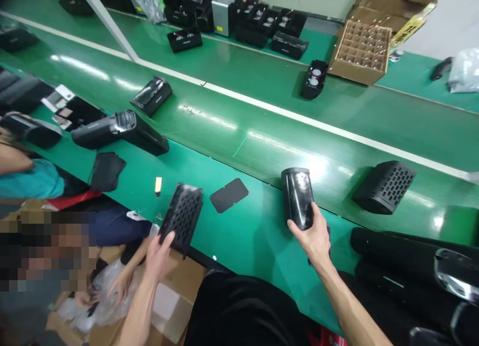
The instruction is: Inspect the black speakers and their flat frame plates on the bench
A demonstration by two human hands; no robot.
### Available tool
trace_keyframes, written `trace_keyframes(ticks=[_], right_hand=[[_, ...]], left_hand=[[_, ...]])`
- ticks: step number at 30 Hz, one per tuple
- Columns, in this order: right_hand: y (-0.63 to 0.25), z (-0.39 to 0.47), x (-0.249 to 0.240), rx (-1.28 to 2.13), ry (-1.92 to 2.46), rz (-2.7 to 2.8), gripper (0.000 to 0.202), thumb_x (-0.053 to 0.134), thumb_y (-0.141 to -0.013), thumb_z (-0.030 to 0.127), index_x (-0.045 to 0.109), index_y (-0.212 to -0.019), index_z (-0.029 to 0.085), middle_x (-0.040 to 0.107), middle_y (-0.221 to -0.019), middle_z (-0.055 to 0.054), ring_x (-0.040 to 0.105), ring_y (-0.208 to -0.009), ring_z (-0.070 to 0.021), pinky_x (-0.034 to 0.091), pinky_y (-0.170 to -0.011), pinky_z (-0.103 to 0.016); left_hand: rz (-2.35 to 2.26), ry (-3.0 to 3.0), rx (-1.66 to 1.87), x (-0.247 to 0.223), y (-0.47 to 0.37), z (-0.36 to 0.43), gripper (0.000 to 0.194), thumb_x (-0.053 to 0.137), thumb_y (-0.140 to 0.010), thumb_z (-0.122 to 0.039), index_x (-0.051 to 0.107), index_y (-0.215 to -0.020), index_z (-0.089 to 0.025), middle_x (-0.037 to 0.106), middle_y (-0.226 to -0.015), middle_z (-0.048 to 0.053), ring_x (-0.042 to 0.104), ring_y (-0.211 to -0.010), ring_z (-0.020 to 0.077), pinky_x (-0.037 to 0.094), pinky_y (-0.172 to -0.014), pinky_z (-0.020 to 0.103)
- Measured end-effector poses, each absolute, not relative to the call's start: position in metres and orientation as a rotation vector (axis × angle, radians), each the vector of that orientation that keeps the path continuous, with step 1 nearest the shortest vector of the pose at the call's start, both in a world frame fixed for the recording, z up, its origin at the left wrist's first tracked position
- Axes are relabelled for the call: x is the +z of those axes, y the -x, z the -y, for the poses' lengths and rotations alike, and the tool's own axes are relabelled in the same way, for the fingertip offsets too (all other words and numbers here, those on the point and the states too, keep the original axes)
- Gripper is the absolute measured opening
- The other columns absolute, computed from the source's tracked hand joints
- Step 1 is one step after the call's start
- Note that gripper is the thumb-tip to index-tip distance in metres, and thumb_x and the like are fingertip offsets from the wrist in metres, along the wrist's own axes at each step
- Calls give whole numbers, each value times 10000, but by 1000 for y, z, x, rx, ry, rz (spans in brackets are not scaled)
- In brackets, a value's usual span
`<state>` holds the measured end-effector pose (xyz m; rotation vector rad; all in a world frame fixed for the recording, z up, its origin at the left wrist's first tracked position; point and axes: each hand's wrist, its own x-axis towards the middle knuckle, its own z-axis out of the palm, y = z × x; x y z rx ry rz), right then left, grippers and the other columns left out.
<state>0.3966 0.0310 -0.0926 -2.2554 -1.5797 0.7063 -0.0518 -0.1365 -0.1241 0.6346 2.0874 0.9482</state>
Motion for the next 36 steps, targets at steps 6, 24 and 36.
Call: trace_keyframes(ticks=[6, 24, 36], right_hand=[[-370, 8, -113, 594, 2328, 1578, 1017, 625, -710, 706, 462, -1553, 162, 568, -1462, -243, 558, -1305, -478, 518, -956, -618], [-245, -31, -128, 1441, 1906, 1112, 511, 890, -529, 505, 728, -900, 193, 734, -822, -59, 670, -769, -270, 538, -720, -396], [-283, -4, -126, 1575, 1753, 608, 494, 847, -623, 658, 699, -778, 212, 683, -640, 4, 603, -538, -178, 507, -541, -306]], left_hand=[[-1764, -1004, 938, -127, 88, -20, 608, 774, -725, -604, 729, -1135, -158, 784, -1147, 130, 719, -1114, 335, 553, -1041, 478], [-1349, -1066, 674, -149, 39, 45, 556, 668, -917, -588, 729, -1322, -212, 705, -1391, 119, 630, -1326, 327, 460, -1173, 463], [-1650, -893, 904, -147, 98, 20, 689, 792, -736, -698, 799, -1161, -156, 780, -1219, 159, 724, -1155, 350, 568, -1046, 473]])
